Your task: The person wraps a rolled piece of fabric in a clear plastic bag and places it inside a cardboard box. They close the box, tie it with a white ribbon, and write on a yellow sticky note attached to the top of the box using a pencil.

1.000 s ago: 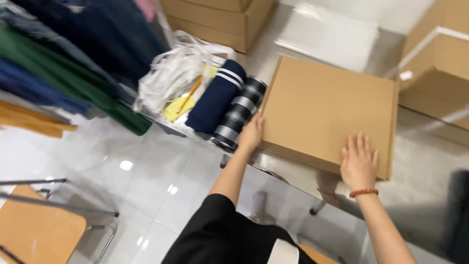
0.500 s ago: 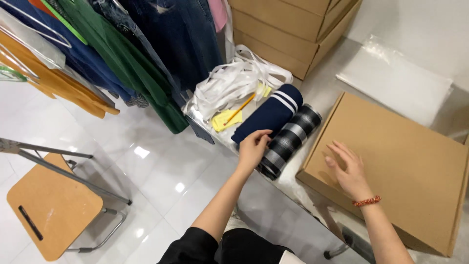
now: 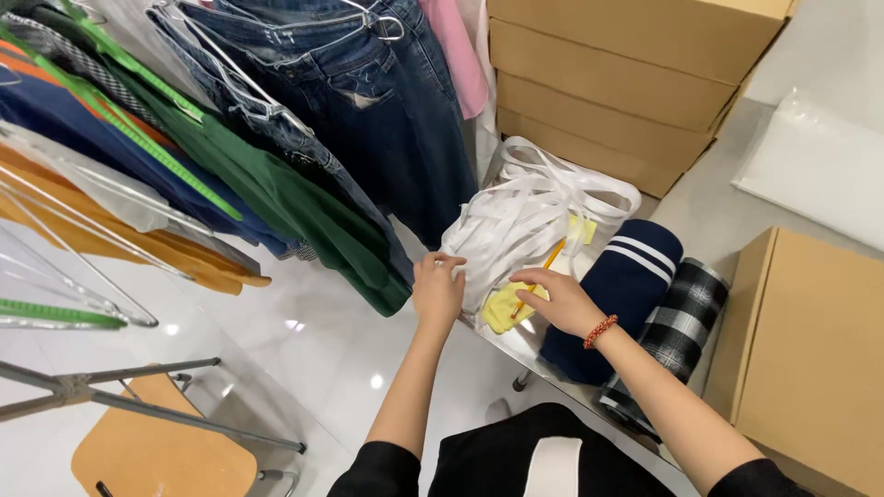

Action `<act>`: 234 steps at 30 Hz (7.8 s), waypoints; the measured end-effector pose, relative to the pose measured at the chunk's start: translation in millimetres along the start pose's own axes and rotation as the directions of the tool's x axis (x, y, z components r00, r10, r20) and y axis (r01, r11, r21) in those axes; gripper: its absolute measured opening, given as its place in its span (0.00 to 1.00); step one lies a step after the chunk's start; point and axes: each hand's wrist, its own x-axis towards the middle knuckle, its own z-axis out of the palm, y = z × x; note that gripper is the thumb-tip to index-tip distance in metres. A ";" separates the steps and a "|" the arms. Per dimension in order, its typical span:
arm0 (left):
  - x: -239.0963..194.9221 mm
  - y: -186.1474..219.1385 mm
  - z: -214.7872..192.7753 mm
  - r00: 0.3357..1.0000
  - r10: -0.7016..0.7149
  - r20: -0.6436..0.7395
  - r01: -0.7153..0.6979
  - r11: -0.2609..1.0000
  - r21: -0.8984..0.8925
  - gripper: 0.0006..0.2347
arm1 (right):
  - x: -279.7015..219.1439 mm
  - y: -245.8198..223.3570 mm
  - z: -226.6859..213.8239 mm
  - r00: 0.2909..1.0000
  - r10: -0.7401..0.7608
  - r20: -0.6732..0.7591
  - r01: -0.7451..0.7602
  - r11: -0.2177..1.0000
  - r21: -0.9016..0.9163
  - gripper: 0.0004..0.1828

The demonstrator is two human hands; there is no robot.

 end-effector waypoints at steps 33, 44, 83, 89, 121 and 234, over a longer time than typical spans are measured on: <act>31.8 37.1 -194.9 0.871 0.199 -0.449 -0.455 -0.017 -0.890 0.05 | 97.0 -4.8 -7.3 0.907 0.270 -0.322 0.008 0.755 0.655 0.09; 27.9 28.6 -200.1 0.950 0.132 -0.283 -0.299 0.113 -0.948 0.30 | 57.3 -108.0 -135.7 0.907 0.053 -0.418 0.217 0.790 0.573 0.12; -377.2 411.4 1.3 0.305 0.952 0.006 -0.541 0.179 -0.822 0.21 | -499.6 20.2 -213.2 0.912 0.074 -0.403 0.159 0.842 0.515 0.14; -398.6 450.6 52.4 0.285 0.949 0.133 -0.610 0.286 -0.739 0.21 | -548.0 55.5 -216.4 0.870 0.227 -0.437 0.182 0.675 0.715 0.14; -268.9 414.4 126.3 0.764 0.445 0.466 0.484 0.081 -0.871 0.15 | -640.2 177.6 -228.4 0.626 0.338 -0.703 0.020 0.894 0.448 0.21; -177.3 328.1 239.7 0.924 0.370 0.097 -0.314 0.879 -0.359 0.20 | -596.3 289.7 -165.8 0.316 0.894 -0.317 -0.227 0.396 0.890 0.29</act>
